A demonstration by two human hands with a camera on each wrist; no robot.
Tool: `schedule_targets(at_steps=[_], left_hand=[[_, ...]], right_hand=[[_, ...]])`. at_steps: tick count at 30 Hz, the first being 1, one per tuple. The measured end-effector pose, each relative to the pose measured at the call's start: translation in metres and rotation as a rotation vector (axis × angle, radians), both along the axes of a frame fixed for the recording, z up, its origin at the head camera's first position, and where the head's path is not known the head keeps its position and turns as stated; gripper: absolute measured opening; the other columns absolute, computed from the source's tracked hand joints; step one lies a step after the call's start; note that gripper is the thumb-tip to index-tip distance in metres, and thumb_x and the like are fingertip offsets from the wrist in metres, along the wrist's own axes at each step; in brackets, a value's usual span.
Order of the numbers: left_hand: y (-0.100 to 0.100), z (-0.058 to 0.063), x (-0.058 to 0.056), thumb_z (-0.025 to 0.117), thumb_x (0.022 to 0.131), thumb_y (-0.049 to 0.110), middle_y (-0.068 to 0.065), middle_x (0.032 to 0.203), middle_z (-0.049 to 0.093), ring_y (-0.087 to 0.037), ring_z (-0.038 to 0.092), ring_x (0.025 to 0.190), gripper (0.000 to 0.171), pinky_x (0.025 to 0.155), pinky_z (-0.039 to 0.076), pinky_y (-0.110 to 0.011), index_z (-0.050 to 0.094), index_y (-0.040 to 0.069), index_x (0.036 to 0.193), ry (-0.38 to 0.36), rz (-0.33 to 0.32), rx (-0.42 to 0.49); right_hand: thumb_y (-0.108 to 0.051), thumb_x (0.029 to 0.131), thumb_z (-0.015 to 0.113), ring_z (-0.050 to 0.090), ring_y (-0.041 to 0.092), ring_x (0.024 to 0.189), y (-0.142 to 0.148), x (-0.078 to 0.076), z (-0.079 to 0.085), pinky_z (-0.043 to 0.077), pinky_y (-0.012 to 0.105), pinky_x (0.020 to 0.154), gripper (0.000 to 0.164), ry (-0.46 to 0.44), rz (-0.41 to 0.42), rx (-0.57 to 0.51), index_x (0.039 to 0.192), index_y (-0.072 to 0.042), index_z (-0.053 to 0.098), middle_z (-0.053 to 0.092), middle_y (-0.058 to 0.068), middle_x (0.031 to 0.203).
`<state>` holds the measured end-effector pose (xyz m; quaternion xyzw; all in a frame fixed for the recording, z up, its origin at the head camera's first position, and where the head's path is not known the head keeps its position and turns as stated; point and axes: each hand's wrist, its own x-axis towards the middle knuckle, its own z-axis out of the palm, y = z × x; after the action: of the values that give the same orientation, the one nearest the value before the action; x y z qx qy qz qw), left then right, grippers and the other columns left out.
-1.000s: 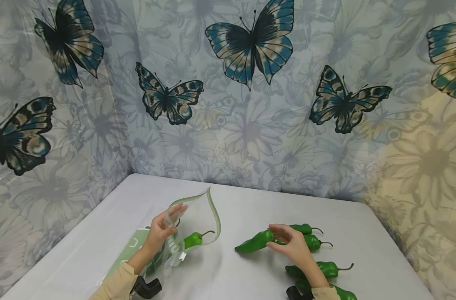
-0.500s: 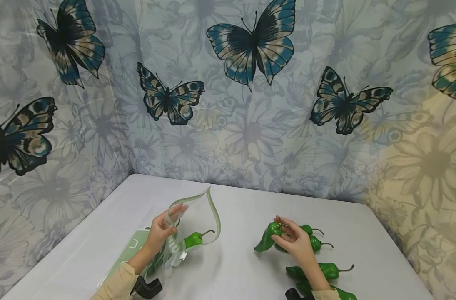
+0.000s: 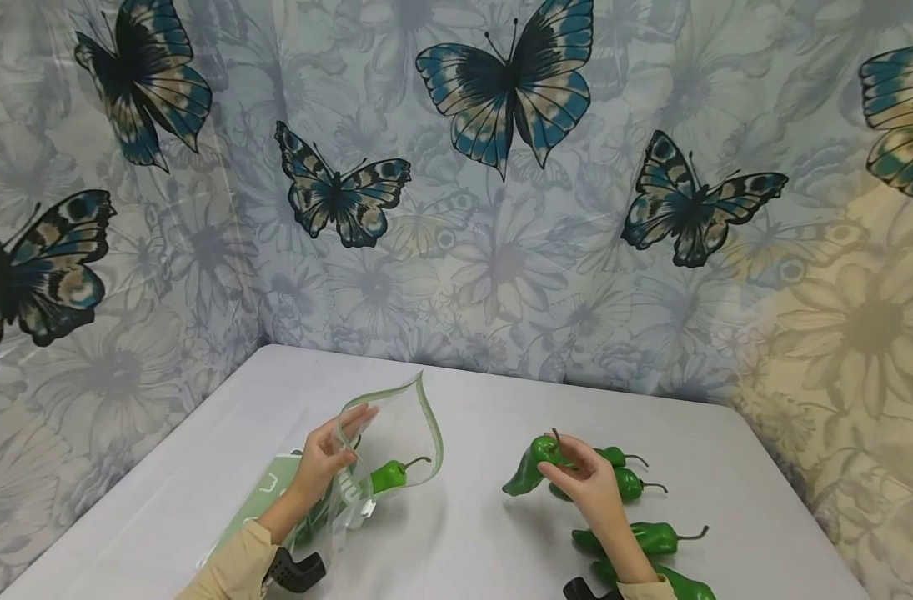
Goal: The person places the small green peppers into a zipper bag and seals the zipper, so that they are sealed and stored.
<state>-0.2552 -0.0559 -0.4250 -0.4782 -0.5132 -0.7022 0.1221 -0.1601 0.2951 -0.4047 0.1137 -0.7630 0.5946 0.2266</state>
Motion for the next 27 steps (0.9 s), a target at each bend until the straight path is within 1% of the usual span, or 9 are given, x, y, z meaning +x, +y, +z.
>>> schedule_targets(at_steps=[3,6,8,11,14,18,20,24,27], left_hand=[[0.000,-0.002,0.000,0.063,0.083,0.028,-0.011,0.125,0.050,-0.021,0.042,0.119,0.068,0.102,0.021,-0.028,0.037,-0.018,0.125,-0.003,-0.005,0.003],[0.000,-0.004,-0.001,0.064,0.082,0.028,-0.008,0.125,0.050,-0.020,0.042,0.118,0.068,0.102,0.021,-0.028,0.037,-0.017,0.125,-0.015,-0.005,0.000],[0.000,-0.004,-0.001,0.065,0.082,0.028,-0.007,0.125,0.051,-0.020,0.042,0.118,0.067,0.102,0.022,-0.028,0.038,-0.017,0.125,-0.027,-0.008,0.001],[0.002,-0.003,-0.001,0.064,0.082,0.027,-0.008,0.125,0.050,-0.021,0.042,0.118,0.068,0.102,0.022,-0.028,0.036,-0.018,0.125,-0.012,-0.019,0.008],[0.002,-0.002,-0.001,0.064,0.082,0.028,-0.009,0.125,0.050,-0.021,0.042,0.119,0.069,0.101,0.023,-0.028,0.035,-0.019,0.124,-0.016,-0.026,0.010],[0.002,-0.001,-0.001,0.065,0.082,0.028,-0.009,0.125,0.050,-0.020,0.042,0.119,0.071,0.101,0.023,-0.028,0.034,-0.021,0.123,-0.033,-0.029,0.011],[0.002,-0.001,0.000,0.065,0.082,0.028,-0.009,0.125,0.050,-0.020,0.042,0.119,0.070,0.101,0.023,-0.028,0.035,-0.020,0.123,-0.034,-0.030,0.009],[0.002,-0.001,0.001,0.065,0.082,0.029,-0.009,0.125,0.050,-0.020,0.042,0.118,0.069,0.101,0.023,-0.028,0.037,-0.017,0.125,-0.041,-0.022,-0.005],[0.002,-0.001,0.000,0.065,0.082,0.028,-0.012,0.125,0.050,-0.021,0.042,0.118,0.069,0.101,0.024,-0.029,0.036,-0.019,0.124,-0.026,-0.018,-0.006]], right_hand=[[0.006,0.080,0.062,0.053,0.005,0.100,-0.004,0.000,0.001,0.047,0.018,0.071,0.036,0.080,0.075,0.005,0.116,0.002,0.056,0.057,-0.001,0.112],[0.014,0.080,0.057,0.056,0.013,0.098,-0.006,0.001,0.005,0.049,0.021,0.069,0.037,0.193,0.204,-0.047,0.116,0.015,0.047,0.058,0.007,0.114],[0.016,0.081,0.054,0.057,0.014,0.093,-0.009,0.002,0.009,0.049,0.022,0.065,0.036,0.250,0.241,-0.074,0.115,0.017,0.045,0.058,0.007,0.113],[0.019,0.082,0.051,0.058,0.015,0.091,-0.013,0.004,0.014,0.049,0.022,0.065,0.035,0.301,0.269,-0.111,0.116,0.017,0.045,0.060,0.008,0.111],[0.018,0.082,0.050,0.059,0.013,0.088,-0.016,0.005,0.018,0.050,0.023,0.065,0.034,0.308,0.266,-0.125,0.116,0.012,0.049,0.061,0.006,0.109],[0.012,0.081,0.057,0.061,0.011,0.080,-0.019,0.005,0.020,0.050,0.022,0.063,0.032,0.290,0.252,-0.136,0.112,0.003,0.056,0.061,0.002,0.105],[0.010,0.081,0.060,0.060,0.010,0.075,-0.020,0.005,0.020,0.051,0.022,0.062,0.030,0.273,0.274,-0.167,0.108,-0.002,0.058,0.062,0.000,0.099],[0.010,0.084,0.054,0.061,0.014,0.081,-0.024,0.005,0.023,0.051,0.026,0.067,0.024,0.242,0.413,-0.315,0.104,-0.004,0.056,0.062,0.004,0.099],[0.013,0.086,0.049,0.062,0.019,0.082,-0.030,0.003,0.028,0.051,0.029,0.069,0.023,0.250,0.517,-0.444,0.105,0.001,0.054,0.061,0.010,0.100]])
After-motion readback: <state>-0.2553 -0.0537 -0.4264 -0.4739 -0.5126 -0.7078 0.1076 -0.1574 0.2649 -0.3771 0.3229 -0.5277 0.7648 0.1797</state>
